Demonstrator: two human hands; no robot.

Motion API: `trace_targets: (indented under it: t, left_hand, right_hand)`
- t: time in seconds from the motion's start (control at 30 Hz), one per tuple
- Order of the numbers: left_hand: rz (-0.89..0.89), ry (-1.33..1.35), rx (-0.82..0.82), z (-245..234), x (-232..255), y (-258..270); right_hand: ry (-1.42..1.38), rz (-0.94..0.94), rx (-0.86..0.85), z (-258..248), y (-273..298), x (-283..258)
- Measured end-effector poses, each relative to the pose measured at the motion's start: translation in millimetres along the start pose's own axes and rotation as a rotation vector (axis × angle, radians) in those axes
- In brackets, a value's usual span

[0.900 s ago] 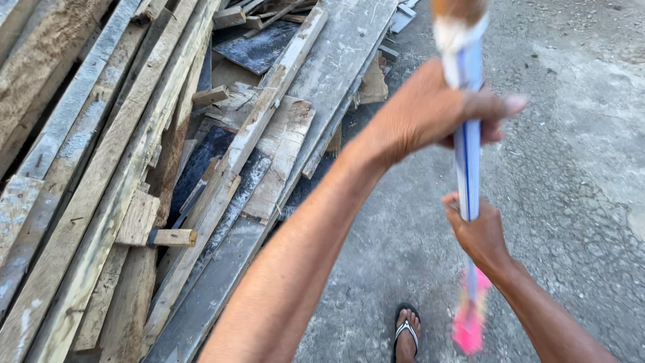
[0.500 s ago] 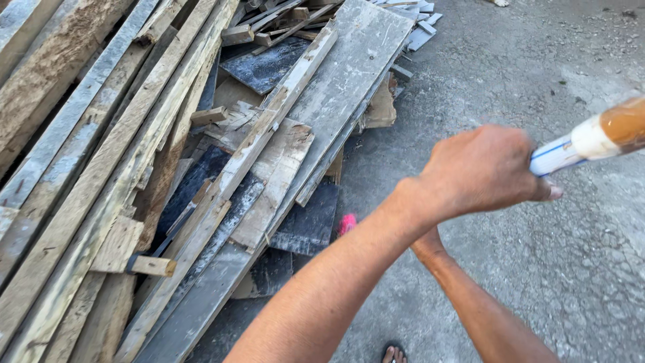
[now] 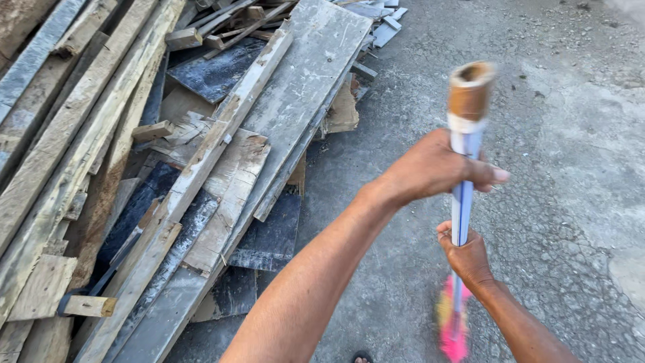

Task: The person sweeps the ground using a broom.

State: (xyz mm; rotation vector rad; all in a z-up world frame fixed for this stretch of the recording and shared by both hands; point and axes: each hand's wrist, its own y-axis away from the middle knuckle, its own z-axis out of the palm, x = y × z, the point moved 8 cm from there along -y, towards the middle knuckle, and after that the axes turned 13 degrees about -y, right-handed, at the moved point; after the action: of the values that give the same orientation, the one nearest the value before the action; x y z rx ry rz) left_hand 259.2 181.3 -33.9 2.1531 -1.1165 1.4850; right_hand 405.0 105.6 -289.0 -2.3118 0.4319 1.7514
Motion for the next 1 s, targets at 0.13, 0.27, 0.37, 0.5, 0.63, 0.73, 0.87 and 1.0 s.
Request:
trace_targets:
  t: [0.13,0.27,0.37,0.5,0.63,0.73,0.87,1.0]
  left_hand:
    - [-0.118,0.181,0.036,-30.8,-8.6,-2.1]
    - [-0.082,0.09,0.156,-81.4,33.7,-11.0]
    - [0.042,-0.138,0.244,-106.5,72.5,-14.8]
    - [0.174,-0.35,0.204,-112.0,96.3,-34.3]
    - [0.19,-0.569,0.199,-129.2,91.2,-56.1]
    - [0.115,-0.689,0.328,-160.1,76.8,-74.0]
    - [0.108,-0.666,0.324,-214.5,42.7,-101.4]
    - [-0.056,-0.644,0.219,-252.0,-22.1,-138.9]
  right_hand:
    - [0.109,-0.4,0.082,-16.8,-9.9,-37.3]
    - [0.113,-0.344,0.089,-1.6,-33.6,-91.1]
    - [-0.073,-0.209,0.0,27.3,-50.1,-124.9]
    - [-0.286,-0.148,-0.164,80.0,-76.0,-153.0]
    - [-0.34,-0.216,-0.219,126.4,-113.8,-169.1]
    - [-0.409,-0.194,-0.255,164.1,-151.4,-169.9]
    - [-0.313,-0.234,-0.277,206.2,-215.8,-171.4]
    - [-0.411,-0.161,-0.352,244.9,-274.4,-152.3]
